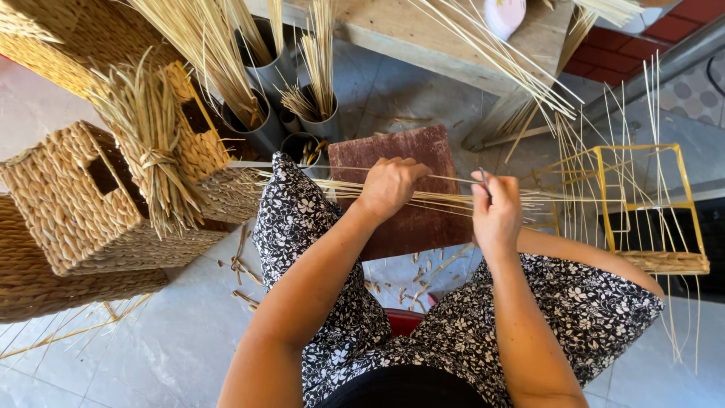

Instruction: The person sits on a low stool with their legs extended and works on their lap, holding long thin bamboo strips taut between their hands. Using a small knife, they shave and split each strip along its length, then set the finished strip aside and take the next one from a bundle on their lap.

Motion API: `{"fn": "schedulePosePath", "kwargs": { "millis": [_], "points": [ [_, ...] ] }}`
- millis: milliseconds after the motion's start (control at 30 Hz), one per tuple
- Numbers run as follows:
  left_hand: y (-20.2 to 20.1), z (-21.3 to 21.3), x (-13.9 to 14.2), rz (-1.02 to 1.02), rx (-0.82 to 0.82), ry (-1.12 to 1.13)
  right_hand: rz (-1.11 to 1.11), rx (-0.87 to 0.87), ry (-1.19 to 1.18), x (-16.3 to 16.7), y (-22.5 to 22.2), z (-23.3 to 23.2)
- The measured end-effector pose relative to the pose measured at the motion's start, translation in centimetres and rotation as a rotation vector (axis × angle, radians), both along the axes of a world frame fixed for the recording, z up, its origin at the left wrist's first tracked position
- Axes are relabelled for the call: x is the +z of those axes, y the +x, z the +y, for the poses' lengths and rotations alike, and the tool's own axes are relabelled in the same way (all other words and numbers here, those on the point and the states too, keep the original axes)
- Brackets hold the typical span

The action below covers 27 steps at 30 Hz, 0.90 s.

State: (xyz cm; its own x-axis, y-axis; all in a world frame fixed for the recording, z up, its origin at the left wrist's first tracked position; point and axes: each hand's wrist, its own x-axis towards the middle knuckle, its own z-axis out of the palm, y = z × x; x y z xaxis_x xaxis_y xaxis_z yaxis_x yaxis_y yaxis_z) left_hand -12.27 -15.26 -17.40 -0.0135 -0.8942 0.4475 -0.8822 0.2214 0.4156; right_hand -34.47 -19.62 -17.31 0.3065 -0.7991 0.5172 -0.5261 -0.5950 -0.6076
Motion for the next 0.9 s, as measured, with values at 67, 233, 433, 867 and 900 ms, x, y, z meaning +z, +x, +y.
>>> {"fn": "schedulePosePath", "kwargs": {
  "millis": [67, 233, 433, 867, 900],
  "points": [
    [0.3, 0.0, 0.7, -0.006, 0.026, -0.105, -0.061, 0.002, 0.065, 0.9, -0.6, -0.2],
    [1.3, 1.0, 3.2, -0.104, 0.144, -0.281, -0.247, 0.165, 0.345, 3.7, -3.6, 1.0],
    [1.3, 4.1, 8.4, -0.182, 0.185, -0.292, -0.326, 0.229, 0.722, 3.9, -6.1, 5.5],
    [-5.1, 13.2, 17.1, -0.009, -0.113, -0.287, -0.330, 0.432, 0.908, 3.2, -7.1, 10.3],
    [-5.3, 13.6, 16.8, 0.072, -0.100, -0.254, -0.362, 0.457, 0.924, 4.0, -7.0, 10.9]
  ]
}}
